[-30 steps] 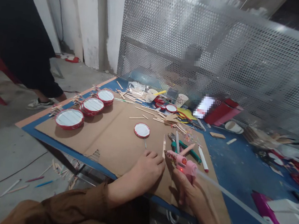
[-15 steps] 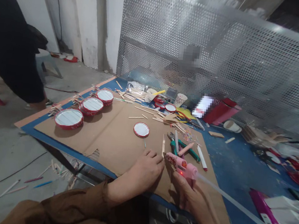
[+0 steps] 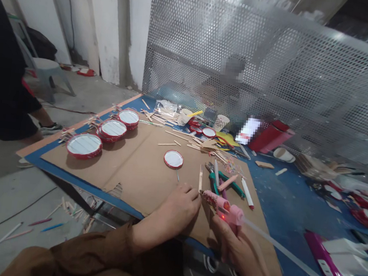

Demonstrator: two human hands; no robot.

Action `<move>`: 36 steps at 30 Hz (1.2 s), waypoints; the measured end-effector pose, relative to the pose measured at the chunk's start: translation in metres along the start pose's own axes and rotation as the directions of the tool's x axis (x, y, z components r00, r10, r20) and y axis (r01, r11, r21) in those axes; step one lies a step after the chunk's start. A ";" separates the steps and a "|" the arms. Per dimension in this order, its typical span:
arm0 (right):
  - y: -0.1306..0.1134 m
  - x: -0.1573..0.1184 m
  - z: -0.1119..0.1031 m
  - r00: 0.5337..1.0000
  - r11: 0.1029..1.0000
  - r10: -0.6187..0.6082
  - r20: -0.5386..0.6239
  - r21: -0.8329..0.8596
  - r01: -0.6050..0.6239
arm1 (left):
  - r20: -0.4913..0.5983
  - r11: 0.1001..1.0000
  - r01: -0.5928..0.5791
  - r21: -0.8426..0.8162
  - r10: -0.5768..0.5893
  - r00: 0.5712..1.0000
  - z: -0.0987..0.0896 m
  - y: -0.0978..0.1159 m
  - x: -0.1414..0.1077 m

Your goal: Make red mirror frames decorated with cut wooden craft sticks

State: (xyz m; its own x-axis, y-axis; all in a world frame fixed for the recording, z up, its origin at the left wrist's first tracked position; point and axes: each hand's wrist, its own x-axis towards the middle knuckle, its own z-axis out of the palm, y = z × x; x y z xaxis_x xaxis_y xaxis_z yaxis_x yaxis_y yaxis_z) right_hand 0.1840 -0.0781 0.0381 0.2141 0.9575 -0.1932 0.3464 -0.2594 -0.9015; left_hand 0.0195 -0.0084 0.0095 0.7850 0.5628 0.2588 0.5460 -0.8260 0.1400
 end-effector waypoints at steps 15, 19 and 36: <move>0.012 0.004 0.000 0.982 0.979 -0.189 -0.022 -0.080 0.187 | 0.020 1.000 0.001 0.017 -0.001 1.000 -0.002 -0.001 -0.002; 0.007 0.002 -0.001 0.973 0.967 -0.230 0.019 -0.106 0.231 | 0.023 0.999 0.042 -0.020 -0.041 0.999 0.000 -0.001 -0.002; 0.004 -0.004 0.003 0.999 0.999 -0.035 -0.012 -0.011 0.035 | 0.023 0.988 0.117 -0.097 -0.115 0.993 -0.003 0.000 -0.003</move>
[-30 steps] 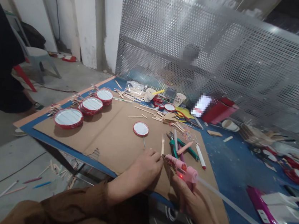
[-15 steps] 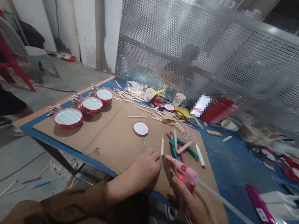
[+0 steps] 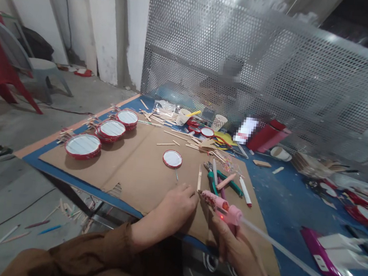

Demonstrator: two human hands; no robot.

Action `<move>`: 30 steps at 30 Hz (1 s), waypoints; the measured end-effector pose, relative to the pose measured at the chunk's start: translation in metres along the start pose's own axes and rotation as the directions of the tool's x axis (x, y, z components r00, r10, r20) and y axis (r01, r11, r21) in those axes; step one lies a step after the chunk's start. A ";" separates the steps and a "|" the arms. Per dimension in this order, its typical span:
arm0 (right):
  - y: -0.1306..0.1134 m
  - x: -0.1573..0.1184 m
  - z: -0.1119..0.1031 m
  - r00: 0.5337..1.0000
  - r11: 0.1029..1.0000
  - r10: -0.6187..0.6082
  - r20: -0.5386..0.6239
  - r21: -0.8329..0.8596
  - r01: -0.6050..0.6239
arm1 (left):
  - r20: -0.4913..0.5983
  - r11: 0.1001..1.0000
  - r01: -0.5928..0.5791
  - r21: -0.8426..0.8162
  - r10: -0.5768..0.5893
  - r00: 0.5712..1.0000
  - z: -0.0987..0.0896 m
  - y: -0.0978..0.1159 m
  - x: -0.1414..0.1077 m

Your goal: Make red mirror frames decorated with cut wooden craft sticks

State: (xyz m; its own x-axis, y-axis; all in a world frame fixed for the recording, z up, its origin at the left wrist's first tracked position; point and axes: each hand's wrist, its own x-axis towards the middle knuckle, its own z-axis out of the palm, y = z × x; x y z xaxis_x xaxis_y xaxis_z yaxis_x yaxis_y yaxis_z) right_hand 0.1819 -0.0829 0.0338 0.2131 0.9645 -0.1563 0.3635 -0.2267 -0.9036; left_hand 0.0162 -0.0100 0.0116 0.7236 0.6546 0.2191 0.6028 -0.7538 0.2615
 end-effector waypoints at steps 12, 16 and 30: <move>-0.007 0.013 0.004 0.998 1.000 -0.012 -0.070 -0.012 0.012 | -0.095 0.999 0.035 -0.016 -0.036 0.995 0.015 -0.003 0.001; -0.004 0.025 0.004 0.996 0.996 -0.063 -0.059 -0.068 0.059 | -0.069 0.999 0.050 0.000 -0.050 0.996 0.013 -0.002 0.003; 0.002 0.034 0.012 0.992 0.988 0.094 -0.080 0.127 -0.084 | -0.043 0.999 0.043 0.017 -0.042 0.998 0.008 -0.001 0.004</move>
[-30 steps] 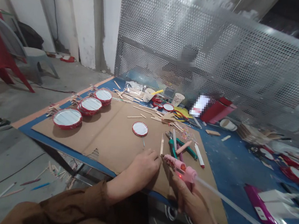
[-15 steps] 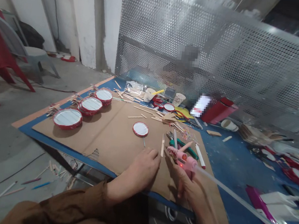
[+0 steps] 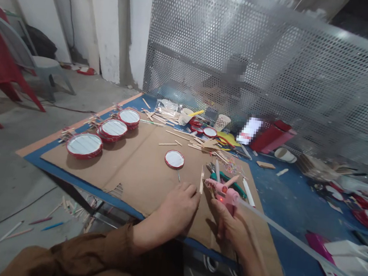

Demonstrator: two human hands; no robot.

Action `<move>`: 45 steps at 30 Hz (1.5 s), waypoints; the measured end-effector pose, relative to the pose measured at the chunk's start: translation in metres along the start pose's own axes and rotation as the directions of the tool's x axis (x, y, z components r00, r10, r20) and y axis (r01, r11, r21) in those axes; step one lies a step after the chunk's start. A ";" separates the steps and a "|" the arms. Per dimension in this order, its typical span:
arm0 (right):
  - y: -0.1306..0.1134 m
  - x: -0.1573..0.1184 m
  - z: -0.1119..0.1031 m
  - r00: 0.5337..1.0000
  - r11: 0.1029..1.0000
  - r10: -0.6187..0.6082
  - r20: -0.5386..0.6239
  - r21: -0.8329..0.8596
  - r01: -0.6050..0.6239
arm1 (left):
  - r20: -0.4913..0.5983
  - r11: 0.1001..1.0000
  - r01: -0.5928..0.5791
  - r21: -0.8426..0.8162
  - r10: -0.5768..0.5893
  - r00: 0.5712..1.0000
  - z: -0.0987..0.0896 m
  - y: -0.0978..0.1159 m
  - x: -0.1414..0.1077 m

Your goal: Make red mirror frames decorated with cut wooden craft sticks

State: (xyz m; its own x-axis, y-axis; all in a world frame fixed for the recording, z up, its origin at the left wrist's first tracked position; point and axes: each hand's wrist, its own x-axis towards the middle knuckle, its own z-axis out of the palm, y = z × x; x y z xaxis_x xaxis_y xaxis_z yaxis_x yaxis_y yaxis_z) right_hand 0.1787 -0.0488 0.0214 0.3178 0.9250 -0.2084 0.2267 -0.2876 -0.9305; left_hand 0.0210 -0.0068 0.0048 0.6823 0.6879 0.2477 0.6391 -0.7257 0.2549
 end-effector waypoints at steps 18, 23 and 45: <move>-0.006 -0.008 -0.005 0.996 0.991 -0.078 0.031 -0.104 0.081 | 0.006 1.000 -0.003 0.006 0.003 1.000 -0.001 0.000 0.000; -0.008 -0.014 -0.004 0.997 0.996 -0.052 0.049 -0.076 0.055 | 0.007 1.000 0.000 0.010 0.000 1.000 -0.002 0.000 0.000; -0.006 -0.032 -0.014 0.993 0.969 -0.067 0.099 -0.230 0.088 | -0.012 1.000 -0.004 0.019 0.004 1.000 0.000 0.000 -0.001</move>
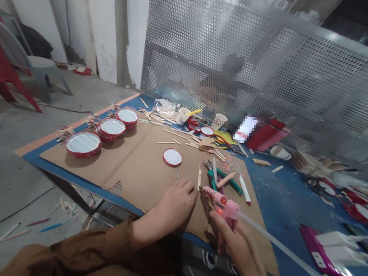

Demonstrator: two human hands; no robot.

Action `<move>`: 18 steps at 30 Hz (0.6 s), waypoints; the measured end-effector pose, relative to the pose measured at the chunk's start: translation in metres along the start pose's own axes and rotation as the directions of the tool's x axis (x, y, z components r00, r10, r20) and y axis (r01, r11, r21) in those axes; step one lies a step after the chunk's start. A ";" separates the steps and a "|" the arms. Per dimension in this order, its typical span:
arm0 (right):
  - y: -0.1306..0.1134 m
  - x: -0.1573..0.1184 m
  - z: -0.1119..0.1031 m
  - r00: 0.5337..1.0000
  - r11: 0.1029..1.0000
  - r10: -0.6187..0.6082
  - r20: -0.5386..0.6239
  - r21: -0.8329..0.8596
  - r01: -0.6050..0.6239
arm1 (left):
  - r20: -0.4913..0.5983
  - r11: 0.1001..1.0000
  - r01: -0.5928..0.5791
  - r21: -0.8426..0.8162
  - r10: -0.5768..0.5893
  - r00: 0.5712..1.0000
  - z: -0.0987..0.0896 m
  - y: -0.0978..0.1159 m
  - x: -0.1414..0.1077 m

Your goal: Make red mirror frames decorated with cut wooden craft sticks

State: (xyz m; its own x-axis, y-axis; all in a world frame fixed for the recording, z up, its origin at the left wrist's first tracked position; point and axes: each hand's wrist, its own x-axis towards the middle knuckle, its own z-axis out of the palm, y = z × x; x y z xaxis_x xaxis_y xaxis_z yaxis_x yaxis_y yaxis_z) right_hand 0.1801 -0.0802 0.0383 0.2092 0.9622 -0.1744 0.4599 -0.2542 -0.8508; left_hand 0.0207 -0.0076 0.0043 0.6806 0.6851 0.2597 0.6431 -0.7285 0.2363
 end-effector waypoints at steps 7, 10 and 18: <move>-0.003 -0.005 0.002 1.000 1.000 -0.009 0.010 -0.005 0.009 | -0.002 1.000 0.009 -0.006 -0.009 1.000 -0.001 0.001 0.000; 0.000 -0.006 0.001 1.000 1.000 -0.002 -0.013 -0.009 0.002 | 0.015 1.000 0.009 -0.006 -0.009 1.000 0.000 0.000 0.001; 0.011 -0.006 -0.004 0.995 0.996 0.072 -0.069 -0.054 -0.076 | 0.012 1.000 -0.003 -0.018 0.003 1.000 0.007 -0.002 0.001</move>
State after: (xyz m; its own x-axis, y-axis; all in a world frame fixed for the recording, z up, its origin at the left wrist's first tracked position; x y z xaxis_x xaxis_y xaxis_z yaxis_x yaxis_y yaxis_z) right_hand 0.1876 -0.0895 0.0318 0.3010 0.9322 -0.2009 0.4885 -0.3317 -0.8071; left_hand 0.0229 -0.0052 -0.0021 0.6870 0.6827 0.2489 0.6347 -0.7306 0.2519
